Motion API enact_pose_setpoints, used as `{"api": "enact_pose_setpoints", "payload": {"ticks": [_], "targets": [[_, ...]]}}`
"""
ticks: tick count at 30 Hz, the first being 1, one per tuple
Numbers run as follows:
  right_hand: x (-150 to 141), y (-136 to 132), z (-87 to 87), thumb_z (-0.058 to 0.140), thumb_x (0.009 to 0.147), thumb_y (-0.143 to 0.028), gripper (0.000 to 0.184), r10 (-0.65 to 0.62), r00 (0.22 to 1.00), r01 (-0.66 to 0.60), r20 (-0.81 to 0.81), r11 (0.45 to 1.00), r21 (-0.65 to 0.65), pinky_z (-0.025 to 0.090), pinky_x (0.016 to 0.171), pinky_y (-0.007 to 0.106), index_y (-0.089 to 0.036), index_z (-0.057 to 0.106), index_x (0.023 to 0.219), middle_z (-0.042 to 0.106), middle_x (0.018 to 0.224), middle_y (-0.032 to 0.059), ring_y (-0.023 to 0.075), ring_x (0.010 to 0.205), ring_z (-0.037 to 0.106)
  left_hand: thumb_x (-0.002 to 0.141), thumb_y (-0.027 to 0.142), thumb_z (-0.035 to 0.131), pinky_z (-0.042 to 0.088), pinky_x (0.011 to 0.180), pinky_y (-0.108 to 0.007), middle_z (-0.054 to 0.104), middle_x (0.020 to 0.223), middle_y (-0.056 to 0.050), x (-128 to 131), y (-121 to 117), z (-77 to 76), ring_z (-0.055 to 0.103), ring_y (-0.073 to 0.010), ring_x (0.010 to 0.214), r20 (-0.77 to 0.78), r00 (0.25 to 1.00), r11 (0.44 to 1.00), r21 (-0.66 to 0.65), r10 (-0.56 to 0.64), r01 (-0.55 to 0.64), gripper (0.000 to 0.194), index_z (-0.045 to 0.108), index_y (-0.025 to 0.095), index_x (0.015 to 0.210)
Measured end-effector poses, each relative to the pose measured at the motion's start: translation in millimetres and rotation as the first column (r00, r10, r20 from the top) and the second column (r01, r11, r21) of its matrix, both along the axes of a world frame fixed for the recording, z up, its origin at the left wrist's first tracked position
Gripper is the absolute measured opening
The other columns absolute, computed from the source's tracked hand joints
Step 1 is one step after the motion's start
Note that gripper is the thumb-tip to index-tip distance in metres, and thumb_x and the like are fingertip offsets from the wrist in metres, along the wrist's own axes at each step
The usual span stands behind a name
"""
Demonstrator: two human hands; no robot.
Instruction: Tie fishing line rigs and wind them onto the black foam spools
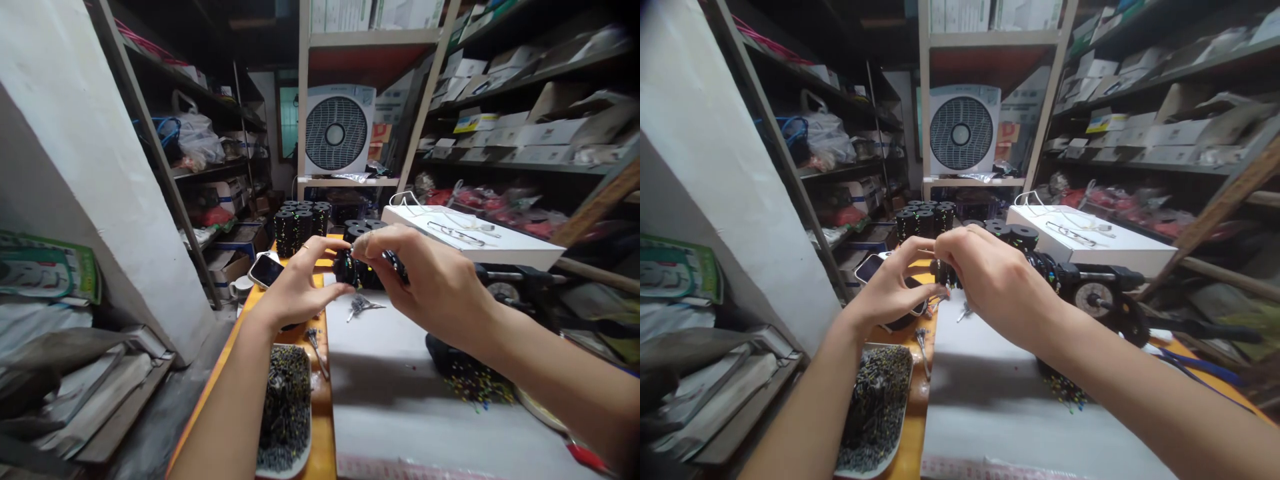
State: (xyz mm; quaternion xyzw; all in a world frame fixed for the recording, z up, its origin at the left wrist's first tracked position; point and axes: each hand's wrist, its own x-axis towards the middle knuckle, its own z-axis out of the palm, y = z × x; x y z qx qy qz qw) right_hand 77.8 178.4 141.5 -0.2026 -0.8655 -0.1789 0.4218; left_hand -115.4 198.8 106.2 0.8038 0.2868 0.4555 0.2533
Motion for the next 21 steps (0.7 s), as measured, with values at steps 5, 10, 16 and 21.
{"api": "enact_pose_setpoints", "payload": {"ticks": [5,10,16,21], "targets": [[0.5,0.5,1.1,0.049,0.088,0.001,0.029,0.029,0.996,-0.028,0.079,0.999,-0.015,0.051,0.080,0.027,-0.018,0.049,0.109,0.064,0.096,0.0039,0.0145,0.091,0.061,0.080,0.021,0.071,0.048,0.102,-0.036,0.055,0.125,-0.008,1.6,1.0,-7.1,0.055,-0.0198,0.114,0.077,0.997,0.999,-0.047,-0.008,0.012,0.043,0.053,0.020,0.119],[0.7,1.8,1.7,0.048,0.090,-0.004,0.019,0.041,0.994,-0.041,0.104,0.999,-0.007,0.051,0.078,0.030,-0.016,0.050,0.104,0.063,0.094,0.0058,0.0166,0.090,0.059,0.079,0.020,0.072,0.051,0.100,-0.038,0.057,0.124,-0.007,1.6,5.2,-10.9,0.057,-0.0207,0.113,0.107,0.994,0.999,-0.044,-0.016,0.021,0.044,0.054,0.022,0.119],[-1.0,1.6,2.3,0.047,0.088,-0.001,0.023,0.026,0.984,-0.027,0.178,1.000,0.006,0.052,0.077,0.032,-0.013,0.049,0.108,0.062,0.093,0.0080,0.0182,0.088,0.058,0.079,0.017,0.071,0.052,0.098,-0.035,0.059,0.123,-0.006,2.4,6.0,-12.0,0.058,-0.0191,0.112,0.107,0.994,1.000,-0.018,-0.007,0.009,0.043,0.055,0.023,0.118],[-1.3,3.7,2.6,0.046,0.085,0.004,0.025,-0.001,0.977,-0.006,0.214,1.000,0.030,0.051,0.077,0.033,-0.012,0.048,0.105,0.061,0.095,0.0095,0.0194,0.089,0.057,0.078,0.015,0.071,0.052,0.099,-0.035,0.059,0.123,-0.007,2.8,5.4,-10.8,0.057,-0.0192,0.112,0.108,0.994,1.000,-0.002,-0.005,0.006,0.044,0.055,0.022,0.119]]}}
